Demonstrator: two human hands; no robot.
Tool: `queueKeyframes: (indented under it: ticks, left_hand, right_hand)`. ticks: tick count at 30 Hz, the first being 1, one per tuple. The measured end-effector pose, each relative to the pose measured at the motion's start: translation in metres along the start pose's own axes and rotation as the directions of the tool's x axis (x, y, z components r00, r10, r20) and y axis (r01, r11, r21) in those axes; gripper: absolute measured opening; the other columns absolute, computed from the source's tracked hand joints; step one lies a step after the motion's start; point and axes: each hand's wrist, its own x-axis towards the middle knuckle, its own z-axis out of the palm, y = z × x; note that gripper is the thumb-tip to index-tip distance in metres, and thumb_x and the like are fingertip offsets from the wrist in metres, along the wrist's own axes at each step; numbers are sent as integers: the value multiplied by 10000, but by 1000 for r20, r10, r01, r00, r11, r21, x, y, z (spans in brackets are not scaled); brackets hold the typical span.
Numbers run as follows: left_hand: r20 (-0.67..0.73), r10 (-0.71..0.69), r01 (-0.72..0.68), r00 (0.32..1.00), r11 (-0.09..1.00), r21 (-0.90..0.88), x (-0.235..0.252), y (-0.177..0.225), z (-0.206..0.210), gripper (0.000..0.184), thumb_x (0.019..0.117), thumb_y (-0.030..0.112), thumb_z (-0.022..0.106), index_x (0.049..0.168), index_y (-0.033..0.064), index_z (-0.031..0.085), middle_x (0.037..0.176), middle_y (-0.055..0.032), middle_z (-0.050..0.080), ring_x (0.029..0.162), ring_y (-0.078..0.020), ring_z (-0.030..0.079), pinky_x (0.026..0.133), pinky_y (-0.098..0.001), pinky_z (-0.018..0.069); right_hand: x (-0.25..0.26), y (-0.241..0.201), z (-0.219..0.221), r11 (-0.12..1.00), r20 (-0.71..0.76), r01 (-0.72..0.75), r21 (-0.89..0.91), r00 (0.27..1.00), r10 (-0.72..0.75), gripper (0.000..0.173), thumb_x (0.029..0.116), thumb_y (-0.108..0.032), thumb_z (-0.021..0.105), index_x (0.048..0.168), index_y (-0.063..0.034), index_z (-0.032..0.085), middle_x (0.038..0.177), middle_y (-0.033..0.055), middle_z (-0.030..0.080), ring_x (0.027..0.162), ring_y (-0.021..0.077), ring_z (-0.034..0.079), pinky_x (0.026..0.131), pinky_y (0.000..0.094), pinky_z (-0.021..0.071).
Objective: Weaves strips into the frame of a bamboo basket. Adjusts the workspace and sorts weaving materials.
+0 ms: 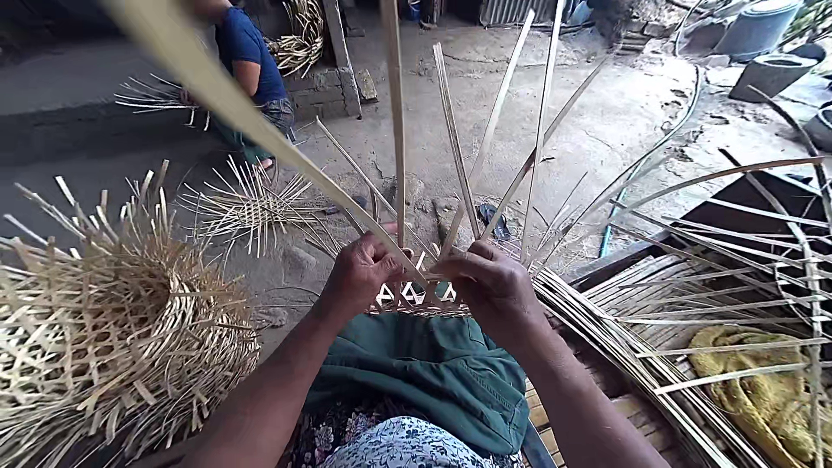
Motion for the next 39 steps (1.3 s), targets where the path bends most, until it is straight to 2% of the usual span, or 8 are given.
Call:
queueKeyframes:
  ticks: [4,12,17,22,25,32,37,39]
  left_hand:
    - [-52,62,-67,997,994,-89,-3,-6,6,136,1012,62,526,1061,75,652,876,39,686,667,-15,617,610,-188,539]
    - [-64,284,-289,957,953,-90,-13,-16,16,116,1035,155,567,1122,88,604,903,33,695,730,-55,680,657,-244,603]
    - [29,624,-573,781,697,430,-16,-7,20,338,991,268,681,1220,53,559,966,-65,683,774,-108,663,693,-270,588]
    - [286,611,-615,738,433,659,-6,12,29,391,979,240,652,1342,96,670,913,-79,731,793,-255,651,671,-384,547]
    - [224,619,-601,753,506,619,2,24,20,329,948,174,693,1260,72,707,955,-79,729,820,-235,635,733,-364,530]
    - [158,566,-560,809,659,502,-25,9,16,155,987,257,665,1031,120,724,977,1,721,917,-119,627,810,-285,518]
    - [127,466,-478,876,797,369,-31,-9,4,177,950,309,716,1008,142,711,929,53,709,878,-33,615,815,-227,507]
    - [114,464,-474,878,811,344,-29,-13,0,153,947,300,721,984,152,703,922,68,703,898,-20,615,828,-210,510]
  right_hand:
    - [-5,-10,-3,956,57,143,-258,990,-133,461,921,-63,571,1180,-382,780,774,42,586,590,171,559,481,388,453]
    - [-3,-35,-15,834,189,80,-546,982,30,440,924,-55,598,1196,-359,763,864,152,664,566,307,634,448,471,475]
    - [0,-24,-24,908,227,61,-414,973,38,445,942,-65,575,1200,-374,765,838,102,649,622,269,633,516,487,497]
    - [1,-3,-14,998,94,-45,-47,994,49,183,978,-106,611,1093,-122,752,871,23,680,664,114,647,607,338,586]
    - [2,-3,-16,984,-19,-35,173,999,39,329,925,-62,675,1254,-91,681,886,15,706,651,58,647,597,243,584]
    - [0,-41,-17,899,100,28,-438,995,17,342,907,-198,730,1245,-143,726,752,87,697,582,285,662,506,511,528]
    - [1,-49,7,896,54,69,-439,997,-50,763,902,-109,718,1573,-341,438,848,125,644,524,276,602,438,452,486]
    - [6,-50,10,913,104,79,-400,994,-41,770,889,-76,712,1582,-252,427,874,120,661,575,280,636,472,455,514]
